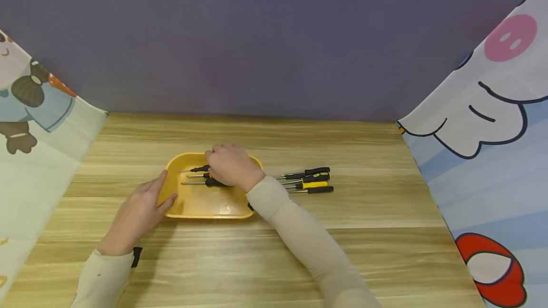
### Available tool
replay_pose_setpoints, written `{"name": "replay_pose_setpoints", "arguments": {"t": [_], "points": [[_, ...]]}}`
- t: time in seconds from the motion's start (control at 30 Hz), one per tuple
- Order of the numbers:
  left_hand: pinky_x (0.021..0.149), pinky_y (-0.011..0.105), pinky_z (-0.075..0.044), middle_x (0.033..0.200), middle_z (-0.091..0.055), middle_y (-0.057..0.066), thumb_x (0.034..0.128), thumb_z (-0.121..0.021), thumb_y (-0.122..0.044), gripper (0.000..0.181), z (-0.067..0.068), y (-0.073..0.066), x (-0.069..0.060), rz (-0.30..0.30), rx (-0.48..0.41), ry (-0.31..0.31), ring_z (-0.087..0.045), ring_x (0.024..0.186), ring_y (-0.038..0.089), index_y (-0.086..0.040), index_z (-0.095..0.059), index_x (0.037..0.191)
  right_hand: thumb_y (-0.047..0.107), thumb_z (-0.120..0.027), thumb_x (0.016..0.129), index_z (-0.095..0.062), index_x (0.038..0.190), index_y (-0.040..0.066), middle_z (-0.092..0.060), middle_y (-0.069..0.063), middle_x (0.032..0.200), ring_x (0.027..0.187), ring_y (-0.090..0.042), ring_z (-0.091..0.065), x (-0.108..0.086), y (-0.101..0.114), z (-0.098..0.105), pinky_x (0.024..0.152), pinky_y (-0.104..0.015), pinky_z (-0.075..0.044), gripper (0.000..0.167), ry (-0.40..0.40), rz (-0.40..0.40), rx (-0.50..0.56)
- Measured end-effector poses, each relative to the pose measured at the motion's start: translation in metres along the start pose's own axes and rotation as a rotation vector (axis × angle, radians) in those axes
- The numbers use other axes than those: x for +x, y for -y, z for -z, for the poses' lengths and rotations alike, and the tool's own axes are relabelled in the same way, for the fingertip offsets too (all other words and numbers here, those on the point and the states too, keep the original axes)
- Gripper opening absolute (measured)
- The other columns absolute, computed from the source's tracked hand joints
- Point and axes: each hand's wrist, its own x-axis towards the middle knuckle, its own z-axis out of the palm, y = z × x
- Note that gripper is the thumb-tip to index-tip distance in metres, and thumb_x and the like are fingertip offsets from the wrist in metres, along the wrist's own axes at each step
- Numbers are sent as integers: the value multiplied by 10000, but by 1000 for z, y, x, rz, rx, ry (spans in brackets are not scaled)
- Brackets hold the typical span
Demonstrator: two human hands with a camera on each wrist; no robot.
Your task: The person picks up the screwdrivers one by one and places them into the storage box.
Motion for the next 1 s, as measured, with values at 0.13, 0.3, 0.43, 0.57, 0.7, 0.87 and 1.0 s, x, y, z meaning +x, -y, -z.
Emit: {"name": "replay_pose_setpoints", "arguments": {"t": [0.13,0.3,0.43,0.57,0.7,0.87,1.0], "points": [[874,631,-519,1308,-559,341,920,-732,-187,686,1,0,1,-9,-3,-7,-567,1126,521,144,-417,1432,292,-642,990,-698,1055,129,-642,-17,953,878,-184,-602,7,4,-6,812,-370,-549,184,43,-22,-13],[903,639,-501,1331,-546,336,932,-719,-201,691,1,0,1,8,-10,16,-549,1154,521,135,-403,1447,260,-644,971,-706,976,142,-673,-35,985,902,-215,-634,12,7,-14,795,-411,-574,133,113,-74,-10],[914,639,-495,1334,-547,331,928,-722,-201,694,0,0,2,2,-11,17,-549,1156,519,135,-405,1446,226,-660,938,-702,932,147,-684,-33,979,910,-217,-647,13,7,-19,775,-413,-582,90,135,-107,-8],[904,637,-502,1321,-553,338,917,-731,-187,695,0,1,2,-12,-9,0,-557,1144,520,142,-410,1438,228,-679,928,-704,945,150,-686,-30,986,919,-218,-647,14,8,-21,777,-412,-582,84,135,-121,-4],[898,638,-504,1323,-548,341,919,-728,-190,697,0,0,2,-7,-9,3,-553,1147,523,141,-405,1441,255,-674,948,-711,976,151,-678,-31,1001,923,-223,-637,14,7,-18,778,-414,-583,114,150,-135,11],[905,640,-500,1327,-544,343,926,-722,-199,696,0,0,1,4,-13,12,-550,1152,525,136,-402,1446,289,-664,977,-722,1068,155,-646,-6,1026,904,-177,-599,8,0,-8,708,-366,-571,171,139,-153,103],[907,635,-502,1321,-546,345,925,-725,-195,696,0,1,0,4,-14,13,-554,1145,525,141,-403,1442,259,-662,986,-716,1149,133,-657,4,1078,892,-137,-595,-3,-10,-2,703,-281,-542,213,61,-123,210]]}}
